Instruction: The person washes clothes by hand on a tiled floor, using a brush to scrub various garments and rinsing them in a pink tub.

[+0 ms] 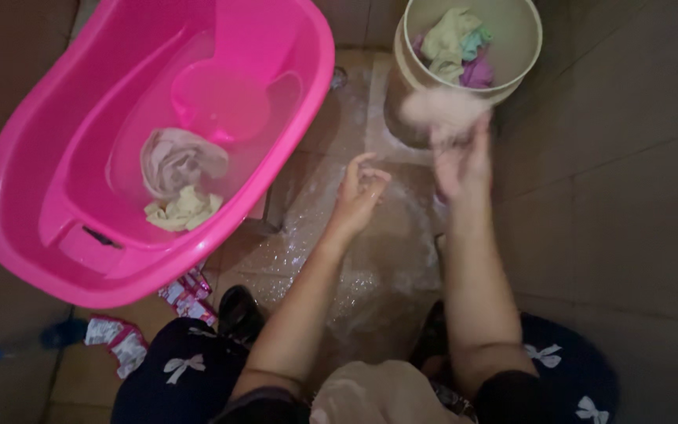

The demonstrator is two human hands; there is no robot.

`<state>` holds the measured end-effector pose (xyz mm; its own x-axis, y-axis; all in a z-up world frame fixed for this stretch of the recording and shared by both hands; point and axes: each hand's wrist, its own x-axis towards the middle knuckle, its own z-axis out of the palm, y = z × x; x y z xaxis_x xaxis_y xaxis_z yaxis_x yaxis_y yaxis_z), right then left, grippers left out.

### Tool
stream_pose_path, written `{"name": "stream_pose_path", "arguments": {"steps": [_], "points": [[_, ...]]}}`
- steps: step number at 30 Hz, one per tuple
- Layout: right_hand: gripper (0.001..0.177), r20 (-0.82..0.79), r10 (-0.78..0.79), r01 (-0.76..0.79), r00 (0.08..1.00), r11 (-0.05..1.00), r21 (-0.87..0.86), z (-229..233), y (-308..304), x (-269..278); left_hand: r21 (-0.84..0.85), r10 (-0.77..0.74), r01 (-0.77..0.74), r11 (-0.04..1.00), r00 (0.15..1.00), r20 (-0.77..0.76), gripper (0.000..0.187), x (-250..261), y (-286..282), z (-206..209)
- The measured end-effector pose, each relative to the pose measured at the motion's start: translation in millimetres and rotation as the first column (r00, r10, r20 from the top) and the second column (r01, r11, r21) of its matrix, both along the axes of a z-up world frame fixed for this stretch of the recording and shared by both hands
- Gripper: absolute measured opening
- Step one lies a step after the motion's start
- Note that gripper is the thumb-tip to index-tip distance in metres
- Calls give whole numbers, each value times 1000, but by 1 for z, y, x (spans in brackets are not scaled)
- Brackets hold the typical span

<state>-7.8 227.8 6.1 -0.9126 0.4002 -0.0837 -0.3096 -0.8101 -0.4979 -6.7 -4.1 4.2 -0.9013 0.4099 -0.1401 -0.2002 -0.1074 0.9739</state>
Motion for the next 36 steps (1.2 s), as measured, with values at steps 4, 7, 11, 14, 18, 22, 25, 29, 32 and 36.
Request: {"name": "stream_pose_path", "arguments": {"steps": [4, 7, 11, 14, 18, 22, 25, 29, 32, 36], "points": [[55, -191, 49, -28, 980, 993, 112, 11, 24, -12, 22, -51, 53, 998, 992, -117, 47, 0, 1, 8], [62, -104, 6, -6, 995, 1000, 0, -23, 20, -21, -68, -149, 138, 988, 972, -182, 43, 4, -2, 26], [62, -39, 131, -126, 991, 986, 105, -64, -35, -21, -309, -275, 136, 941, 839, -469, 45, -39, -31, 51], [64, 121, 227, -250, 966, 938, 242, -66, -94, -15, -462, -224, -11, 887, 864, -451, 46, -89, -71, 61], [61, 286, 348, -437, 893, 824, 360, -47, -155, -11, -773, -105, -159, 614, 954, -280, 40, -149, -144, 45], [56, 274, 412, -494, 869, 752, 436, -33, -198, -6, -989, -564, -148, -20, 819, -111, 50, -144, -242, -3], [50, 340, 406, -527, 848, 708, 470, -27, -219, -5, -973, -369, -227, 47, 901, -228, 90, -112, -282, -13], [44, 382, 416, -564, 825, 649, 512, -30, -243, -3, -995, -139, 69, 70, 988, 59, 115, -119, -304, -25], [40, 387, 437, -584, 812, 622, 522, -36, -257, -1, -997, -243, -3, 73, 970, -21, 75, -129, -308, -64], [37, 411, 439, -600, 799, 536, 594, -41, -274, -3, -986, -257, 26, 165, 966, -17, 49, -132, -299, -73]]}}
